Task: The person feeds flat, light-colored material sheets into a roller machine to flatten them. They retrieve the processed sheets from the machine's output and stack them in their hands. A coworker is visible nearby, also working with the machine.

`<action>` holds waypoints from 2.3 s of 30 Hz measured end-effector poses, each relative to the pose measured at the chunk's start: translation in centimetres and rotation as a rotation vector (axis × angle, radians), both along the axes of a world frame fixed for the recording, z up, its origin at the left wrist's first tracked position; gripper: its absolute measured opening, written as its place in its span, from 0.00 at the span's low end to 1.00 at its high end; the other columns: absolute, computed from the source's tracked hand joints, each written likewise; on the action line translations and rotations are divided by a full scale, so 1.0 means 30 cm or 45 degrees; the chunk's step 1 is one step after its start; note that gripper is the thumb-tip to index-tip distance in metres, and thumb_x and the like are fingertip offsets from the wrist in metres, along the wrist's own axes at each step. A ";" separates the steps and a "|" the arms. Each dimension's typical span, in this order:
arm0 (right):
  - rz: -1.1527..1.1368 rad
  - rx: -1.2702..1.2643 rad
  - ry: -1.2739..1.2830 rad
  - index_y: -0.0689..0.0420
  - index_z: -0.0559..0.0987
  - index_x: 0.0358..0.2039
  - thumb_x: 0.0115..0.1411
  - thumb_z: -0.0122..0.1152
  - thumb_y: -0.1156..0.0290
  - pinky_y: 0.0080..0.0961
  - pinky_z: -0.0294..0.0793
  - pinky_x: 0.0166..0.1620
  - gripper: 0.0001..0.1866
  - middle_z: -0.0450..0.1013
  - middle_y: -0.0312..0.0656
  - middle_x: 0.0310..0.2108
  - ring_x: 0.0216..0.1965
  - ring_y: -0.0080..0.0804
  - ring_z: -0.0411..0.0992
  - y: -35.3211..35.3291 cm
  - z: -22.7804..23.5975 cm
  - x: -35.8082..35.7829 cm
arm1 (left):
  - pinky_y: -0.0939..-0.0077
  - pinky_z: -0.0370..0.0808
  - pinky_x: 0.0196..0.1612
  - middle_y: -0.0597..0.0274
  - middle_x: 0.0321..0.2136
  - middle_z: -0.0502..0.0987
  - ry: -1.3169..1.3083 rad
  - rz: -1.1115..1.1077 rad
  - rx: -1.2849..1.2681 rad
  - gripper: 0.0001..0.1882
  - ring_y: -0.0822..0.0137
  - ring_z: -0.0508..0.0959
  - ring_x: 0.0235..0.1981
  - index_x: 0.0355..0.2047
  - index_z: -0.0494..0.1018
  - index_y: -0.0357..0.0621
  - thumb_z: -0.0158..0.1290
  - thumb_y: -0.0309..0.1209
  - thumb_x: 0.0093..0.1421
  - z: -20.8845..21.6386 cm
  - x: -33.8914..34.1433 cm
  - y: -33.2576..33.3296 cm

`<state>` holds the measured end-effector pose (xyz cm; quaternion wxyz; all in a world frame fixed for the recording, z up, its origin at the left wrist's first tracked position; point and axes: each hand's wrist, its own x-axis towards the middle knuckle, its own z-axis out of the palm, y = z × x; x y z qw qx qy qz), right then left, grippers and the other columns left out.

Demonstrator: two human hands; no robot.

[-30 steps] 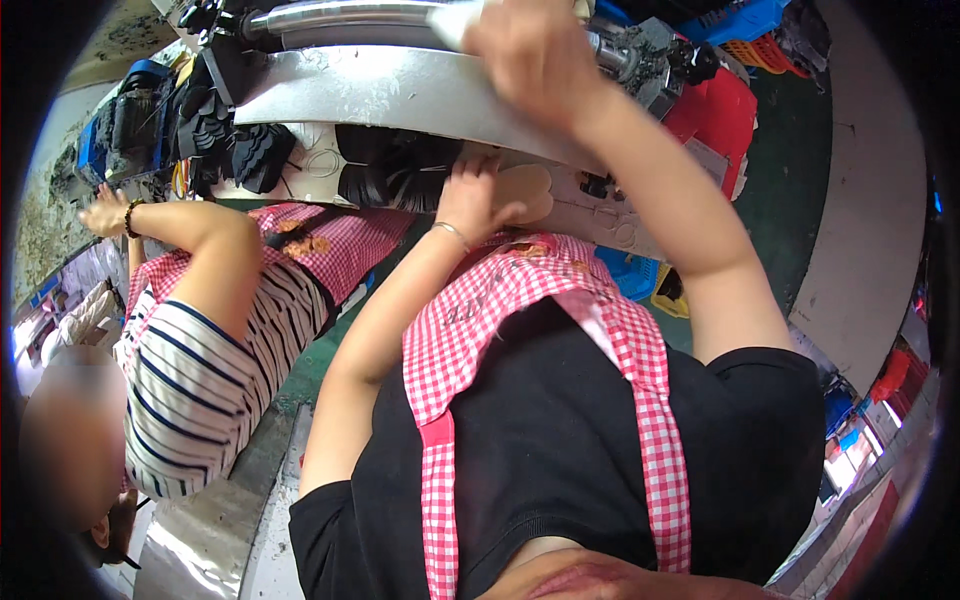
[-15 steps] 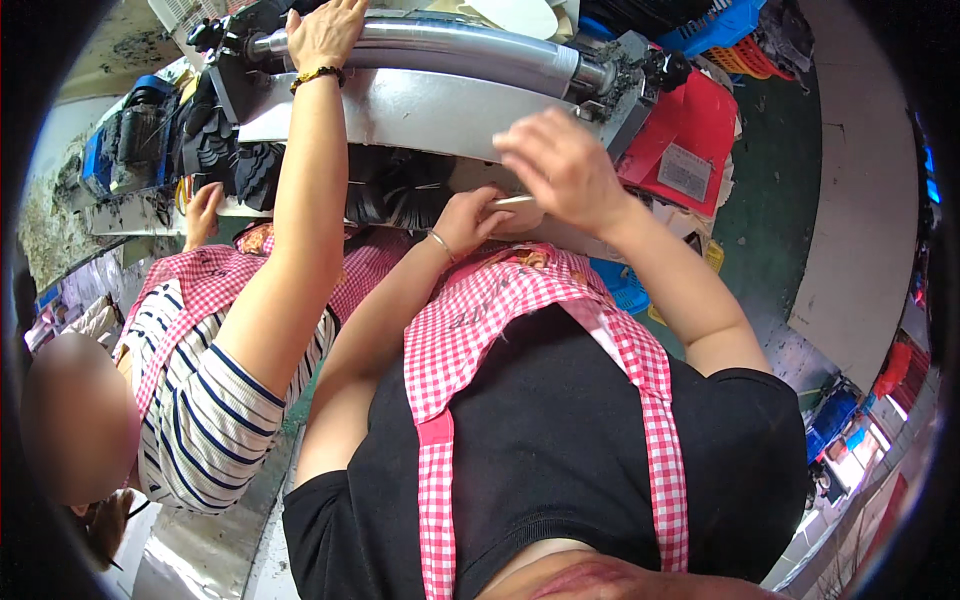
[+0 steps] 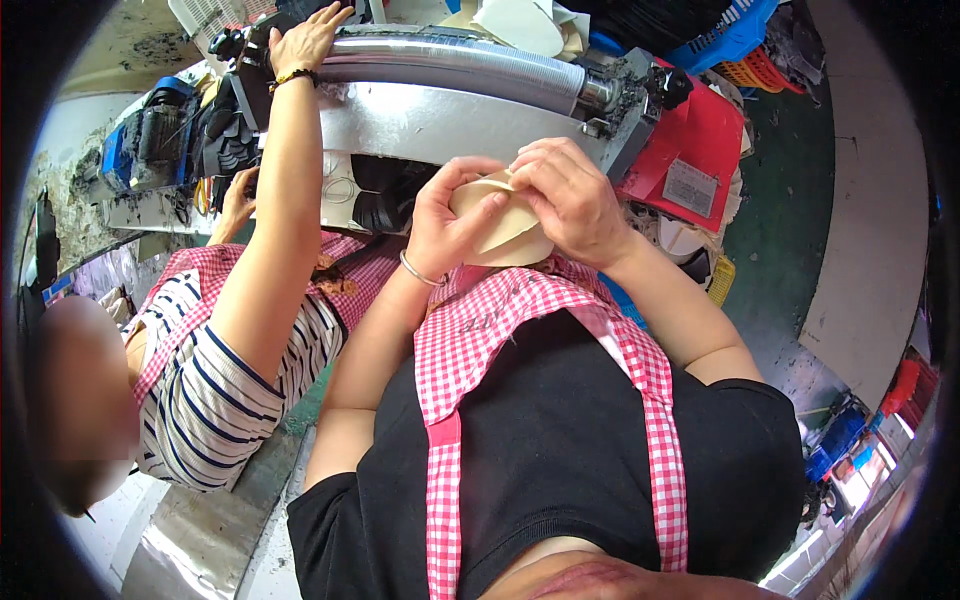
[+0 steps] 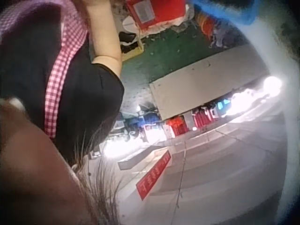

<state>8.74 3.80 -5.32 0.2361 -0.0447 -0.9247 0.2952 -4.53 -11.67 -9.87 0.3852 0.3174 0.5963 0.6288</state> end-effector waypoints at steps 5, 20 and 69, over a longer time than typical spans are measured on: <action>0.096 -0.205 -0.086 0.60 0.77 0.40 0.54 0.61 0.82 0.40 0.75 0.46 0.12 0.74 0.46 0.37 0.42 0.49 0.75 0.020 0.024 -0.014 | 0.80 0.78 0.35 0.62 0.32 0.82 -0.496 -0.160 -0.095 0.13 0.75 0.81 0.32 0.40 0.80 0.34 0.64 0.32 0.61 0.013 -0.028 -0.019; -0.179 0.417 -0.735 0.49 0.86 0.36 0.56 0.58 0.67 0.45 0.71 0.52 0.10 0.80 0.43 0.43 0.50 0.45 0.73 0.451 -0.077 -0.550 | 0.77 0.77 0.47 0.59 0.44 0.80 -0.299 -0.165 -0.117 0.23 0.73 0.80 0.40 0.54 0.73 0.33 0.62 0.28 0.60 0.008 -0.263 0.068; 0.086 0.902 -0.045 0.51 0.78 0.27 0.55 0.55 0.68 0.33 0.63 0.44 0.05 0.71 0.34 0.30 0.40 0.31 0.69 0.125 -0.114 -0.167 | 0.50 0.64 0.63 0.53 0.62 0.66 1.331 -0.691 -0.779 0.46 0.47 0.64 0.63 0.66 0.63 0.51 0.67 0.51 0.48 -0.547 0.122 0.007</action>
